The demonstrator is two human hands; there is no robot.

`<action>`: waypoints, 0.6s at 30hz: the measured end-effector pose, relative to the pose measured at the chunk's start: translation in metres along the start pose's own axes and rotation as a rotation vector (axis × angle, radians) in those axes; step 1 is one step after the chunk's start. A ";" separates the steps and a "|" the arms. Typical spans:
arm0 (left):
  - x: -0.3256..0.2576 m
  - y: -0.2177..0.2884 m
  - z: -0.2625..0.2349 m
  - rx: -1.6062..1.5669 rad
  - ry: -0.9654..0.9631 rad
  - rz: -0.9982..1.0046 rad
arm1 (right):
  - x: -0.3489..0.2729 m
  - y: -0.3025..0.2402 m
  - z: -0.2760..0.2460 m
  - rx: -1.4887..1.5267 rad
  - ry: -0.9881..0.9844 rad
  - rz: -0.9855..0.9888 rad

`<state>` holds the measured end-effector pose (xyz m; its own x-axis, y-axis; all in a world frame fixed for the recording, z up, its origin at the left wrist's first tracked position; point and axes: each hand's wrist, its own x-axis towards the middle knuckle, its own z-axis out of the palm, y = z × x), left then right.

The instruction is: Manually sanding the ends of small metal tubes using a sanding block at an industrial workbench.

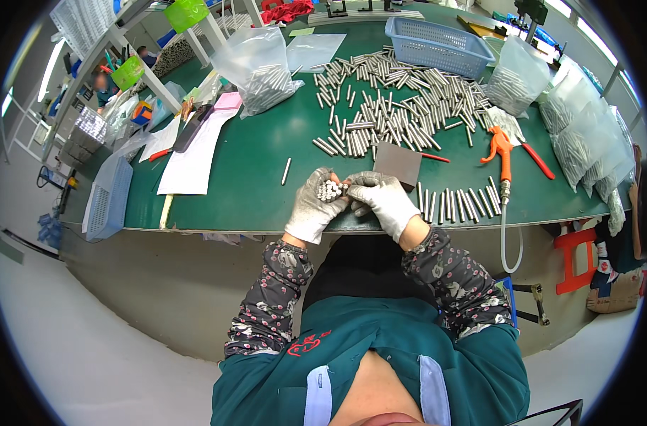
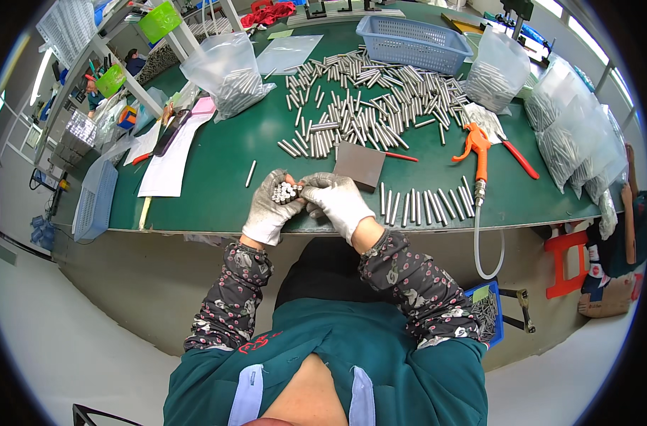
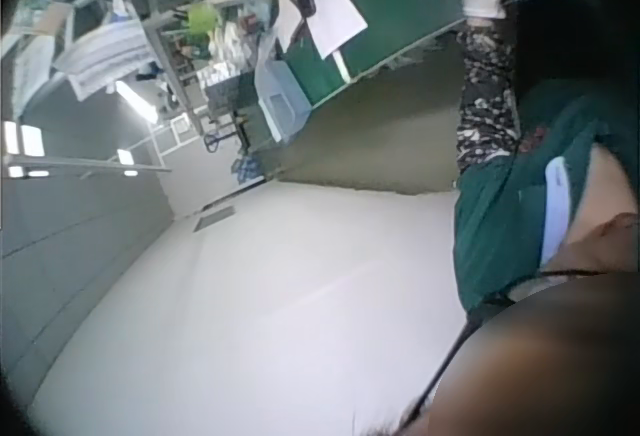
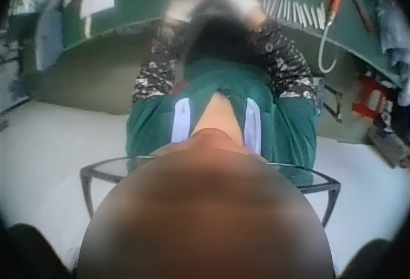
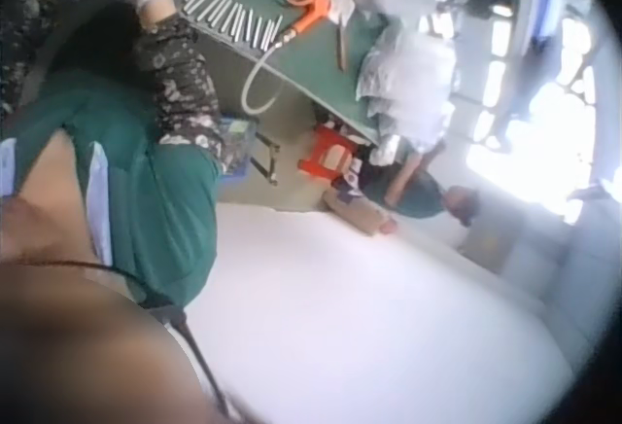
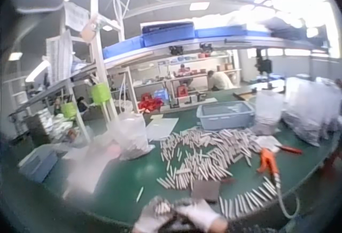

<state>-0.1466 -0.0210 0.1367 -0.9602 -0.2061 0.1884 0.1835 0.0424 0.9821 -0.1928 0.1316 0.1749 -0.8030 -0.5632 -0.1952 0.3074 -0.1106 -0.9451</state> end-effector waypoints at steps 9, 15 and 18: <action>0.000 0.001 -0.001 0.112 -0.034 0.025 | 0.003 -0.001 -0.005 -0.415 0.264 -0.450; 0.000 0.001 -0.003 0.013 -0.037 -0.051 | -0.011 -0.056 -0.027 -1.579 0.377 -0.597; 0.001 0.004 0.000 0.007 -0.044 -0.067 | -0.002 -0.038 -0.052 -1.736 0.324 -0.551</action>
<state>-0.1464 -0.0211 0.1411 -0.9786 -0.1660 0.1219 0.1175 0.0367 0.9924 -0.2297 0.1789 0.1980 -0.7370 -0.5764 0.3528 -0.6286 0.7764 -0.0447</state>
